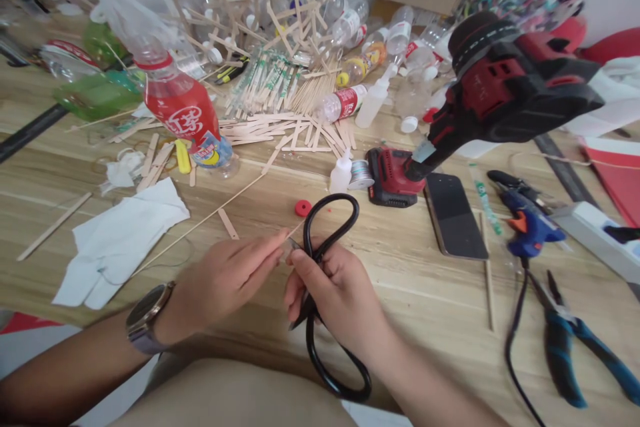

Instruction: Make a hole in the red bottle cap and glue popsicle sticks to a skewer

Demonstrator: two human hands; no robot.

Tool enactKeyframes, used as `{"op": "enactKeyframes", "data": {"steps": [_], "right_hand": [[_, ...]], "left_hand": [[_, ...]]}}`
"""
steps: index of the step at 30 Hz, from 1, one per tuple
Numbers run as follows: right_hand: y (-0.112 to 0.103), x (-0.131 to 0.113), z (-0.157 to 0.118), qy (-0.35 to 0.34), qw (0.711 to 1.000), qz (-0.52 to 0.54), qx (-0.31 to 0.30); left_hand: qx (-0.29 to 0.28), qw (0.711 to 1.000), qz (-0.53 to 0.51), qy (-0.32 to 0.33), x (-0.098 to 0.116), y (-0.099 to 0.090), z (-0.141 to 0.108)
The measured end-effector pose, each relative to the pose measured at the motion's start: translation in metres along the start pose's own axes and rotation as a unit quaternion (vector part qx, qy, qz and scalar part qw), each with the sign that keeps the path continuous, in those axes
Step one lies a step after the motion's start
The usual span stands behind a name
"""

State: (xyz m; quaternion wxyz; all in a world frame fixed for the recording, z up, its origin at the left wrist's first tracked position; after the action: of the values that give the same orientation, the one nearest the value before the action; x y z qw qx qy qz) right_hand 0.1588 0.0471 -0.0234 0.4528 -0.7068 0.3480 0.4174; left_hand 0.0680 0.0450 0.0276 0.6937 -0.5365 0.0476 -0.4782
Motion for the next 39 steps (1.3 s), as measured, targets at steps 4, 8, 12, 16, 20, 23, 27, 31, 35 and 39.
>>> {"op": "enactKeyframes", "data": {"steps": [4, 8, 12, 16, 20, 23, 27, 31, 35, 39], "right_hand": [[-0.013, -0.047, -0.017, -0.263, 0.862, -0.409, 0.144], [0.001, -0.063, -0.032, -0.375, 0.671, -0.62, 0.159], [0.002, -0.065, -0.032, -0.385, 0.66, -0.628, 0.145], [-0.016, -0.045, -0.01, -0.23, 0.895, -0.372, 0.093], [0.004, 0.001, 0.0, 0.019, 0.998, 0.037, -0.036], [0.013, 0.006, -0.002, 0.062, 0.987, 0.132, -0.064], [-0.015, -0.021, -0.005, -0.11, 0.975, -0.188, 0.042], [-0.004, -0.062, -0.031, -0.361, 0.736, -0.554, 0.143], [-0.013, -0.048, -0.011, -0.247, 0.88, -0.397, 0.079], [0.01, -0.004, 0.003, 0.005, 0.995, -0.045, -0.093]], "left_hand": [[-0.013, 0.995, -0.09, -0.043, -0.009, 0.0, 0.002], [-0.07, 0.966, -0.2, -0.151, -0.023, 0.01, 0.004], [-0.078, 0.96, -0.203, -0.179, -0.023, 0.013, 0.002], [-0.009, 0.994, -0.081, -0.07, -0.008, 0.001, 0.0], [0.012, 1.0, 0.004, -0.017, -0.001, -0.001, -0.005], [0.022, 1.0, 0.0, -0.014, 0.0, -0.003, -0.005], [0.002, 0.993, -0.099, -0.06, -0.006, -0.004, -0.001], [-0.054, 0.975, -0.175, -0.123, -0.013, 0.005, 0.001], [-0.016, 0.992, -0.097, -0.079, -0.008, 0.001, -0.001], [0.008, 0.999, -0.025, -0.042, -0.006, 0.0, -0.007]]}}
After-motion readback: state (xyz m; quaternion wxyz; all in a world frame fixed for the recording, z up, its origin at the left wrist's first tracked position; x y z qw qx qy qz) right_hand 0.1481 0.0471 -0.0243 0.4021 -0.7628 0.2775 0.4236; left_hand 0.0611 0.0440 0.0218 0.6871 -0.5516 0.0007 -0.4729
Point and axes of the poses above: each hand's wrist, its own z-axis towards the middle knuckle, its own y-axis out of the palm, x = y × z, the point moved 10 cm from there along z, towards the middle knuckle, and after that the axes turned 7 degrees about -z, right-handed, at the moved point
